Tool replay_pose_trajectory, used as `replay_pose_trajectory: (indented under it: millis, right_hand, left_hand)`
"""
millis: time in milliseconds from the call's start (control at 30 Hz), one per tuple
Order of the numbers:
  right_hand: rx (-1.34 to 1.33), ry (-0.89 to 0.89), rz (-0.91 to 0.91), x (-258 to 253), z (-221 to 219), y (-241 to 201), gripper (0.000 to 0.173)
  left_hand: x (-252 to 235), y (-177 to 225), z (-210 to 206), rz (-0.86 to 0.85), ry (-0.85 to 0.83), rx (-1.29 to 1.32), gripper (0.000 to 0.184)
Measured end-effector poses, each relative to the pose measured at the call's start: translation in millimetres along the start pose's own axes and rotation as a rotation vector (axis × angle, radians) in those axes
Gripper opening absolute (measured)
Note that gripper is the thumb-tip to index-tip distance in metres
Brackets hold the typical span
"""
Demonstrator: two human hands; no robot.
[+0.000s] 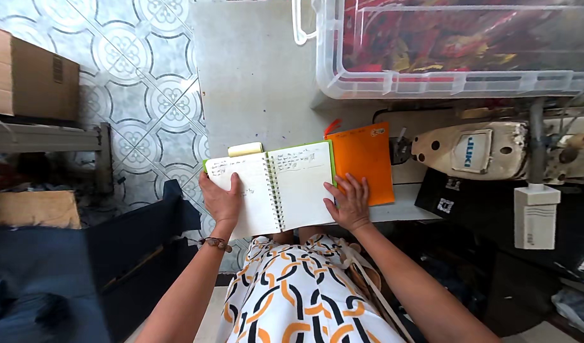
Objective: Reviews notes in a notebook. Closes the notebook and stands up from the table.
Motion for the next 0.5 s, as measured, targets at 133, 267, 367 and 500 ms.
replay_pose_trajectory:
  millis: [133, 267, 367, 500]
  right_hand:
    - [-0.001, -0.007, -0.001, -0.4, 0.0, 0.2, 0.038]
    - [0.003, -0.002, 0.000, -0.2, 0.0, 0.1, 0.038]
    - [0.004, 0.007, 0.003, 0.5, -1.0, 0.7, 0.038]
    - [0.009, 0.010, 0.011, 0.0, -0.1, 0.2, 0.037]
  left_hand:
    - [-0.5, 0.2, 0.4, -0.009, -0.003, 0.008, 0.082]
    - [-0.4, 0.1, 0.0, -0.007, 0.006, 0.014, 0.081]
    - [-0.4, -0.3, -0.2, -0.002, 0.004, 0.014, 0.082]
    - [-0.4, -0.2, -0.2, -0.008, 0.002, 0.006, 0.082]
Point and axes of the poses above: each hand's wrist, its own x-axis away from the middle knuckle, its own z-axis out of the back of the hand, y = z × x, the point moved 4 cm from there along -x, towards the middle knuckle, and after that the axes turned 10 degrees about -x, right-handed, at the moved point
